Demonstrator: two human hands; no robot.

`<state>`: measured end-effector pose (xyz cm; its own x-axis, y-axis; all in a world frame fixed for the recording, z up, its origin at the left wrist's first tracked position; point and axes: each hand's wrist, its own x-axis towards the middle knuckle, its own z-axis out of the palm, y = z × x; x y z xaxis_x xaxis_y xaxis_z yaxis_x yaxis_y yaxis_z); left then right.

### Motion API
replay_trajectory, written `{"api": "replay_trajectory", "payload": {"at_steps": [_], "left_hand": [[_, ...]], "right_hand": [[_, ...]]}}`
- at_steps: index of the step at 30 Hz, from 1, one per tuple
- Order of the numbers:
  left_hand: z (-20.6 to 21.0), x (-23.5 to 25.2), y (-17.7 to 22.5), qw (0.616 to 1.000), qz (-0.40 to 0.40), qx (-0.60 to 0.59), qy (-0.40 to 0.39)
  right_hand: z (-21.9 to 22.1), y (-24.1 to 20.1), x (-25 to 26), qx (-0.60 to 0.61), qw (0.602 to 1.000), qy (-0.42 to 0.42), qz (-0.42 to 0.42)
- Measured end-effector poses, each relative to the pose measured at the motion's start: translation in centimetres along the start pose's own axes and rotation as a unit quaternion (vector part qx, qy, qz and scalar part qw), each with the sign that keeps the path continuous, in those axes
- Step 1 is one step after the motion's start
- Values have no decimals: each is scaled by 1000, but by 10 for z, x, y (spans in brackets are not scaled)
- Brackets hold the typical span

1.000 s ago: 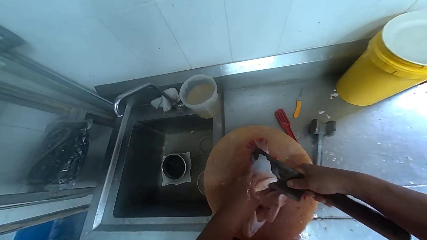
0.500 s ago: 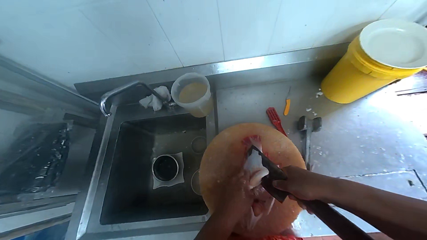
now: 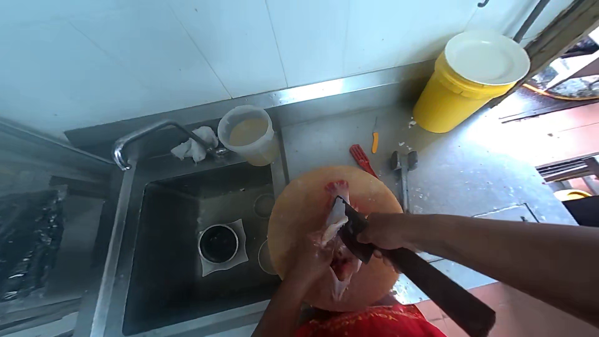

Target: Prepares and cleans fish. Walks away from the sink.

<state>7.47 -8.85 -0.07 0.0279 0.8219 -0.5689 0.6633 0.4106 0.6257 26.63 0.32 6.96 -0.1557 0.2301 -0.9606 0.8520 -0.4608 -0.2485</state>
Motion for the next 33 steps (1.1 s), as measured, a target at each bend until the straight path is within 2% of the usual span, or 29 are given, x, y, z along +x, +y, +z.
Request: {"api": "replay_trajectory", "payload": {"at_steps": [4,9,16,22,26,30,33], "left_hand": [[3,-1,1,1000,-5,-25,2],[5,-1,6,1000,-9,-15,12],[8,-8,12,999,-12,16,35],[11,-8,14,999,-15,20,30],[8,-12,14,999,-30,1,40],[12,-10,13,998,-35,31,32],[14,-8,14,998,-26,25,55]], "right_hand": [[21,8,5,45,999,29,-3],[44,14,22,56,993,91,-52],[32,20,-14,31,999,11,-16],[44,25,4,55,998,21,-31],[41,33,-16,73,996,-13,-41],[48,31,0,59,997,14,-39],[48,36,6,51,996,17,-64]]}}
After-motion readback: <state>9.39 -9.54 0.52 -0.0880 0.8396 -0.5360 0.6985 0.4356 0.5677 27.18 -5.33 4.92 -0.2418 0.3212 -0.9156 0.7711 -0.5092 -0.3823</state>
